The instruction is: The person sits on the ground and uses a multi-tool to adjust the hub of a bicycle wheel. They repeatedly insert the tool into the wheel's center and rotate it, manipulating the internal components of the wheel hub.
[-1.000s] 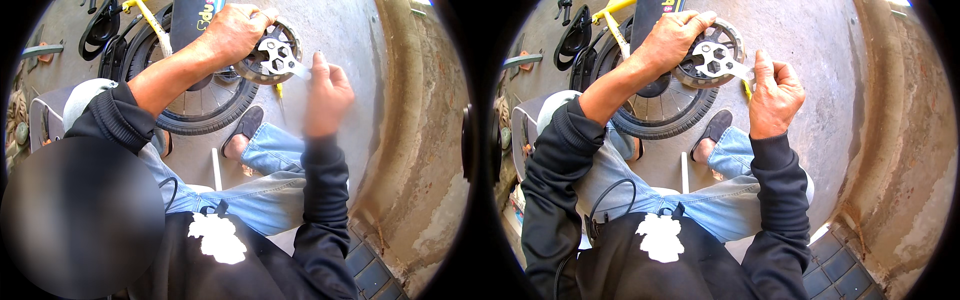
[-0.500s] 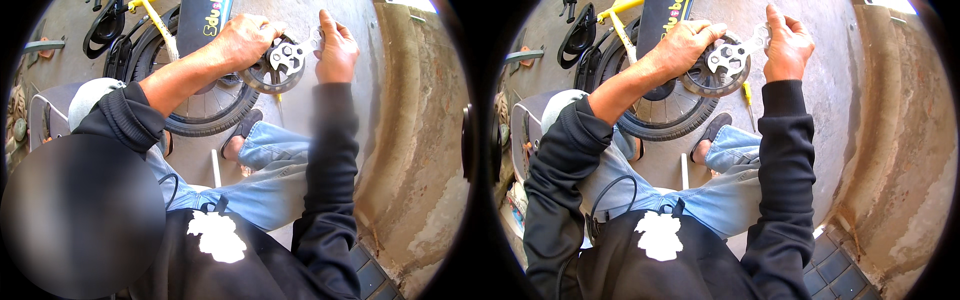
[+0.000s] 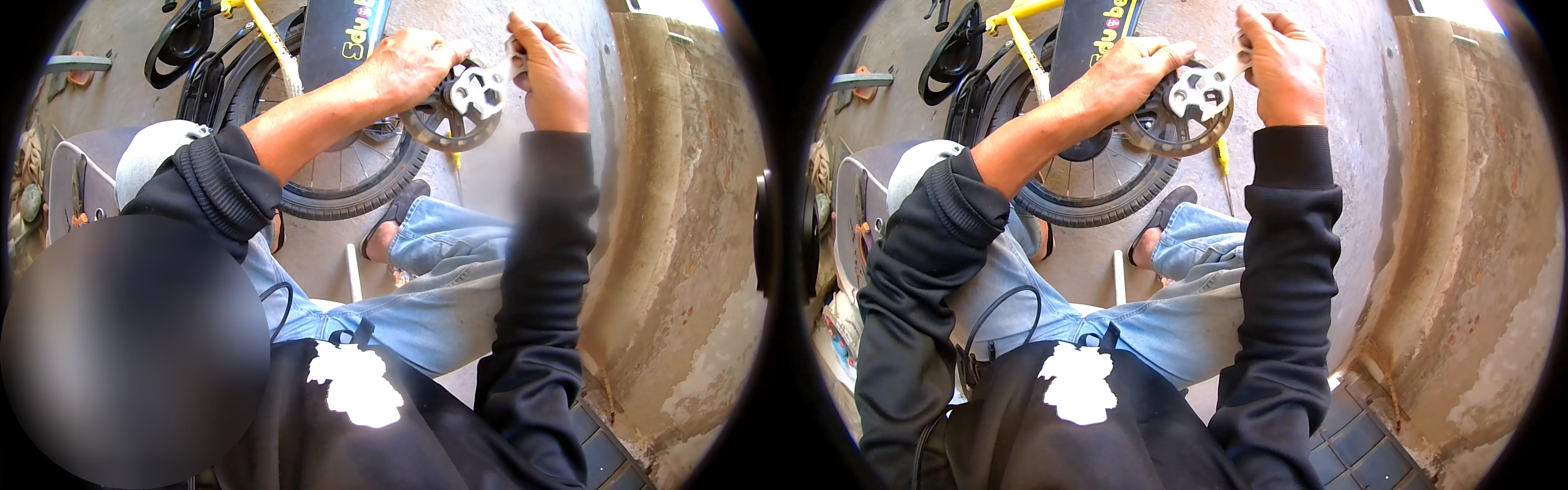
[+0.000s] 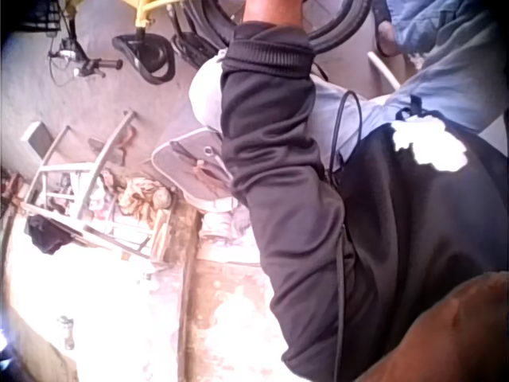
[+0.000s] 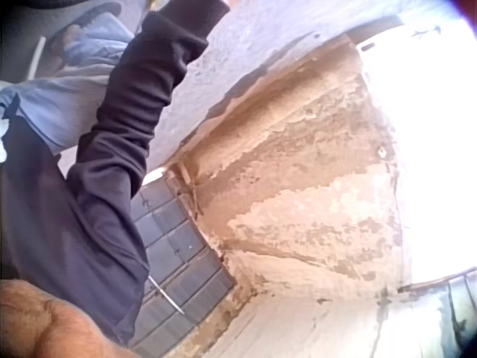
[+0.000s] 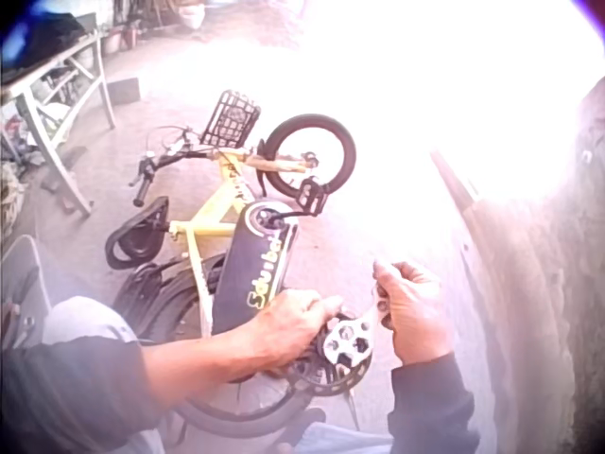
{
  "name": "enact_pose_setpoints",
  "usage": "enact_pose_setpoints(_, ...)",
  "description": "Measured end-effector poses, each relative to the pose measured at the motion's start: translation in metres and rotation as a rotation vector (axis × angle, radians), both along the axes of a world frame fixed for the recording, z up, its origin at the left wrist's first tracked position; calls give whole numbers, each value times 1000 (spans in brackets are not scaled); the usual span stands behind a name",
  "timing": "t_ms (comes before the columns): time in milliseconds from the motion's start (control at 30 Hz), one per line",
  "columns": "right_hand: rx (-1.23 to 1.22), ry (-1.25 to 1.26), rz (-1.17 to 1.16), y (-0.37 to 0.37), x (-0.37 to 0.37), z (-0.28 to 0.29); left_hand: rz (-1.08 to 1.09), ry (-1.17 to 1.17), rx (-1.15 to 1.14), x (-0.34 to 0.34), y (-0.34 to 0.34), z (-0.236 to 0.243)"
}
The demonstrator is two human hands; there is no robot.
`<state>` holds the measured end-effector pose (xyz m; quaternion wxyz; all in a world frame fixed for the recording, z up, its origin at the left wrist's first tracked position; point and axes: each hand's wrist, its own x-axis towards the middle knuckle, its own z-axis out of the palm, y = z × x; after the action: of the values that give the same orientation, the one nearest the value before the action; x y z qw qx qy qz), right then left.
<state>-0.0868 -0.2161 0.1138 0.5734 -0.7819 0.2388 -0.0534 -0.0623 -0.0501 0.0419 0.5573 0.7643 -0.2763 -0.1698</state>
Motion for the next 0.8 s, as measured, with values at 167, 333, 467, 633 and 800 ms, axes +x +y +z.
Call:
enact_pose_setpoints(167,334,-136,-145,-13,-17,-1,-36,16,56,-2,2,4)
enact_pose_setpoints(333,385,-114,-168,-9,-47,-12,25,-123,-75,-1,3,-7)
enact_pose_setpoints(467,324,-46,-138,2,-69,-13,25,-26,-102,0,4,-6)
enact_pose_setpoints(633,172,61,-50,8,-84,0,13,145,-59,5,2,0)
enact_pose_setpoints(800,139,67,-81,16,-101,9,68,423,-34,1,3,20)
